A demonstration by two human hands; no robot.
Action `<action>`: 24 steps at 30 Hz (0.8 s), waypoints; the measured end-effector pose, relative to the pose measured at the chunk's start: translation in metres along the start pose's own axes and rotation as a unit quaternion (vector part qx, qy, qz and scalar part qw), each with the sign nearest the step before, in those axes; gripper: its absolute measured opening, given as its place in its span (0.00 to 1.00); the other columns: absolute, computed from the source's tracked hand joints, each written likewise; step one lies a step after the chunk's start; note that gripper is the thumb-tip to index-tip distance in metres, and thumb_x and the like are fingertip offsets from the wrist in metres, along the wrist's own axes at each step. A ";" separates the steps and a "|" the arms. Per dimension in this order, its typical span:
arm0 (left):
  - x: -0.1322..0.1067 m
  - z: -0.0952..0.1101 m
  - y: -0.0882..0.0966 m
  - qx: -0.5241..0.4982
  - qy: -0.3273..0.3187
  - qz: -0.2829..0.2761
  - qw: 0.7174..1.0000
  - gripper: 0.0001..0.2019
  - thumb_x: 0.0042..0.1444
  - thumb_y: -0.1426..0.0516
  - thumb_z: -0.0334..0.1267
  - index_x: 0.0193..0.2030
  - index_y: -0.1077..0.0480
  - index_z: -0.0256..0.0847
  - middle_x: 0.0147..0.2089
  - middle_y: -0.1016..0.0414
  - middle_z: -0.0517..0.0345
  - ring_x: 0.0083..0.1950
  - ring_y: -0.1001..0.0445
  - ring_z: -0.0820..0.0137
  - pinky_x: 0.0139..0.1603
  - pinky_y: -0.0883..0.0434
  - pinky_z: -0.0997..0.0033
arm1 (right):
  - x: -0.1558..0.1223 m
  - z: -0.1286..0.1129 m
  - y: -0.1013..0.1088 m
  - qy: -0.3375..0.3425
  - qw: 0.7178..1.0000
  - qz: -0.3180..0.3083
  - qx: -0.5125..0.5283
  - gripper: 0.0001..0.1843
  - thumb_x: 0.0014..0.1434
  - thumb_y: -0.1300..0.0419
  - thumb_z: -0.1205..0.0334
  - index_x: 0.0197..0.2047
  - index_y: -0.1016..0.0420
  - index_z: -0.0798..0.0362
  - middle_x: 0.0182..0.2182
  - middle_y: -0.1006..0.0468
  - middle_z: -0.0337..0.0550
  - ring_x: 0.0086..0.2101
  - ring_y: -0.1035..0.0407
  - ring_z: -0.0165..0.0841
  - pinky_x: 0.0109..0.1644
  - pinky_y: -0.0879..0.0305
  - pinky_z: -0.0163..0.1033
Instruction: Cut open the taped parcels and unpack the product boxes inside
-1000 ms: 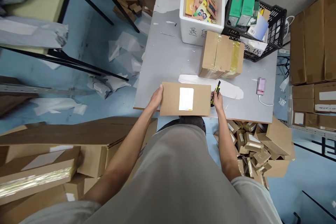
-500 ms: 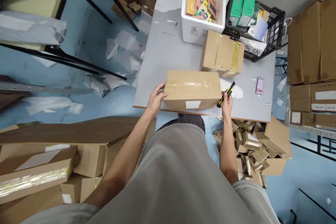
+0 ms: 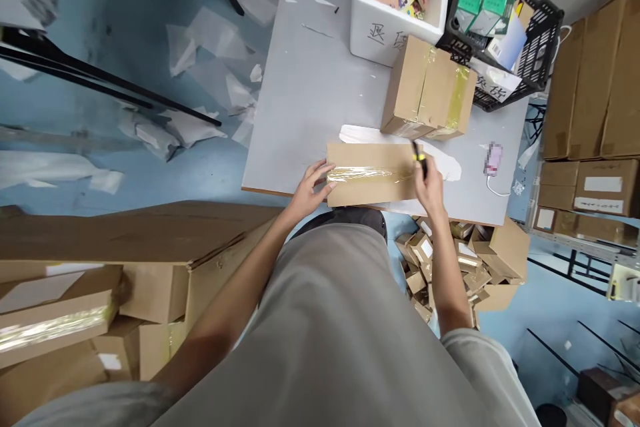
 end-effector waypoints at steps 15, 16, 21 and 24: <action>0.000 0.001 -0.007 -0.082 0.049 -0.052 0.994 0.35 0.73 0.39 0.61 0.81 0.31 0.51 0.88 0.44 0.44 0.89 0.43 0.46 0.78 0.23 0.48 | 0.004 -0.143 -0.123 0.229 0.800 -0.431 -0.349 0.27 0.87 0.53 0.51 0.81 0.30 0.43 0.63 0.13 0.53 0.54 0.15 0.47 0.50 0.30 0.43; -0.001 0.001 -0.008 -0.084 0.049 -0.051 0.994 0.35 0.73 0.39 0.61 0.81 0.31 0.51 0.88 0.44 0.44 0.89 0.43 0.46 0.78 0.23 0.48 | 0.004 -0.144 -0.124 0.229 0.796 -0.435 -0.353 0.27 0.87 0.53 0.51 0.81 0.30 0.43 0.63 0.14 0.53 0.55 0.15 0.47 0.50 0.30 0.43; -0.006 0.001 -0.010 -0.088 0.050 -0.046 0.994 0.36 0.73 0.39 0.64 0.81 0.31 0.51 0.89 0.46 0.44 0.89 0.42 0.45 0.79 0.24 0.46 | -0.003 -0.141 -0.123 0.236 0.774 -0.444 -0.385 0.29 0.87 0.56 0.53 0.84 0.36 0.45 0.64 0.15 0.57 0.54 0.16 0.47 0.51 0.27 0.43; -0.011 0.000 -0.010 -0.092 0.048 -0.047 0.994 0.37 0.73 0.39 0.67 0.81 0.31 0.52 0.90 0.48 0.44 0.88 0.41 0.44 0.79 0.25 0.45 | -0.019 -0.136 -0.123 0.259 0.751 -0.450 -0.408 0.31 0.85 0.55 0.65 0.86 0.41 0.47 0.67 0.18 0.61 0.57 0.18 0.47 0.53 0.26 0.43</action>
Point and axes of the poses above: each hand's wrist, its own x-axis towards the middle knuckle, its own y-axis out of the back of the hand, z = x × y, the point moved 9 cm from there along x, towards the middle knuckle
